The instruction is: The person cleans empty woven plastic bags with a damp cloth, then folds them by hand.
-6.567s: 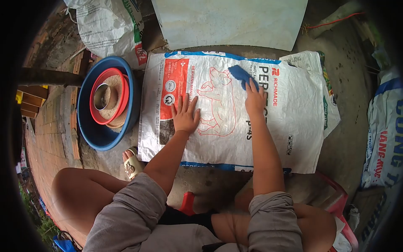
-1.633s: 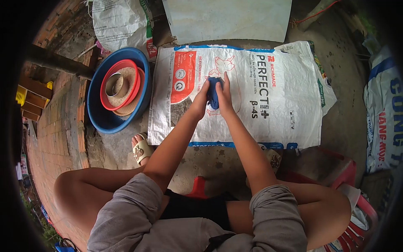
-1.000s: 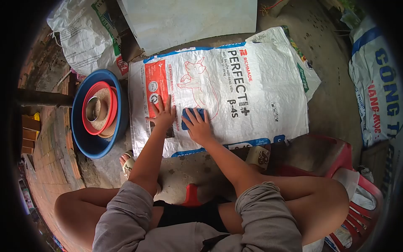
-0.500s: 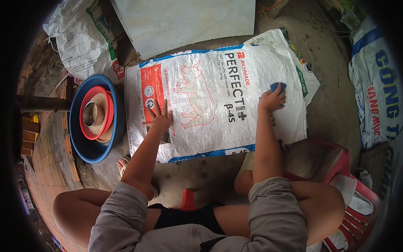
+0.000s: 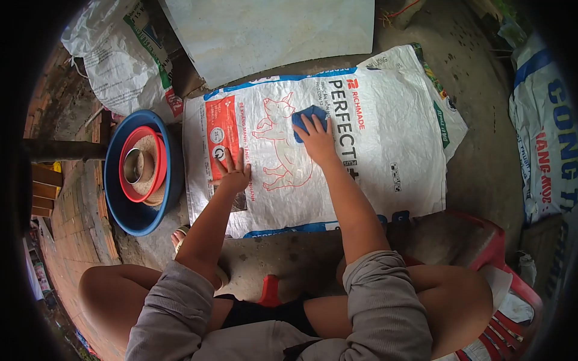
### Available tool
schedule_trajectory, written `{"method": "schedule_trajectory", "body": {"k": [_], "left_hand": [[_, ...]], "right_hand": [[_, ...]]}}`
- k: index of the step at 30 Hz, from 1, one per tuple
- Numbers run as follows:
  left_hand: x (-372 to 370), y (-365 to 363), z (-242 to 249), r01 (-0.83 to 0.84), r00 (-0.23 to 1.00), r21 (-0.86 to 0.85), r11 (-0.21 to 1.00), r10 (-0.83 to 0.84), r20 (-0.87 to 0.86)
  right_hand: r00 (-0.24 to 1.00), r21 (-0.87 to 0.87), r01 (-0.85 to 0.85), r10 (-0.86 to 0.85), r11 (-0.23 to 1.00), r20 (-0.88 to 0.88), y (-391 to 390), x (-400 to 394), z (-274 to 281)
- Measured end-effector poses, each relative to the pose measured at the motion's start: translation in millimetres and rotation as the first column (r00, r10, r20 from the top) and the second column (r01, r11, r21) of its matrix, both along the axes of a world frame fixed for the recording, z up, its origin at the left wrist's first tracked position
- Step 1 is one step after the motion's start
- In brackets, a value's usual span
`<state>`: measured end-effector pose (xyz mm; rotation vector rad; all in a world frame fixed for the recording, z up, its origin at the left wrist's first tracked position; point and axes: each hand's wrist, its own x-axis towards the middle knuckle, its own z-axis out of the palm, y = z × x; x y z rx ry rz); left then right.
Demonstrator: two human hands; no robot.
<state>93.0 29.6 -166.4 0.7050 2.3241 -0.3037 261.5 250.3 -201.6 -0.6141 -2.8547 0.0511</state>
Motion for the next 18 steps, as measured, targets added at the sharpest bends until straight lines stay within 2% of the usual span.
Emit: {"method": "schedule_trajectory", "body": {"k": [2,3,4,5,6,7,8,9,10,12,13,14,15,17,18], "left_hand": [[-1,1,0,-0.005,1.000,-0.002,1.000,0.005,0.005],[-1,1,0,-0.003,1.000,-0.005,1.000,0.003,0.011],[-1,0,2,-0.005,1.000,-0.001,1.000,0.005,0.022],[-2,0,3,-0.013,1.000,-0.006,1.000,0.013,0.024],[-2,1,3,-0.011,0.999,-0.005,1.000,0.011,0.030],[-2,1,3,-0.010,0.999,-0.001,1.000,0.010,0.034],[-3,1,4,-0.010,0.999,0.008,1.000,0.010,0.037],[-3,1,3,-0.014,0.999,0.007,1.000,0.013,0.037],[-3,0,2,-0.012,0.999,0.015,1.000,0.012,0.032],[-3,-1,2,-0.008,1.000,0.024,1.000,0.007,0.025],[-4,-1,2,-0.008,0.999,0.026,1.000,0.007,0.031],[-3,-1,2,-0.012,0.999,0.028,1.000,0.011,0.038],[-3,-1,2,-0.020,0.999,0.031,0.999,0.018,0.038],[-3,-1,2,-0.018,0.999,0.035,0.999,0.016,0.042],[-3,-1,2,-0.015,0.999,0.034,0.999,0.014,0.042]], "right_hand": [[0.944,0.105,0.313,-0.322,0.944,0.076,55,39,3],[0.938,0.129,0.344,-0.348,0.930,0.007,98,70,-17],[0.905,0.217,0.371,-0.404,0.903,0.134,105,87,13],[0.865,0.314,0.425,-0.484,0.849,0.136,121,100,20],[0.756,0.345,0.583,-0.647,0.736,0.103,130,107,29],[0.595,0.243,0.774,-0.803,0.585,0.039,142,112,30],[0.431,0.013,0.902,-0.901,0.431,-0.040,148,108,41],[0.235,-0.228,0.942,-0.970,0.245,-0.068,153,105,51],[0.235,-0.228,0.942,-0.970,0.244,-0.066,152,101,50],[0.430,-0.290,0.754,-0.776,0.590,-0.462,146,88,44],[0.492,-0.237,0.659,-0.648,0.714,-0.582,129,66,46],[0.494,-0.333,0.537,-0.608,0.775,-0.621,111,43,50],[0.484,-0.380,0.454,-0.581,0.806,-0.654,92,20,47],[0.415,-0.585,0.155,-0.590,0.796,-0.693,40,-26,51],[0.406,-0.692,0.093,-0.662,0.716,-0.630,14,-44,50]]}}
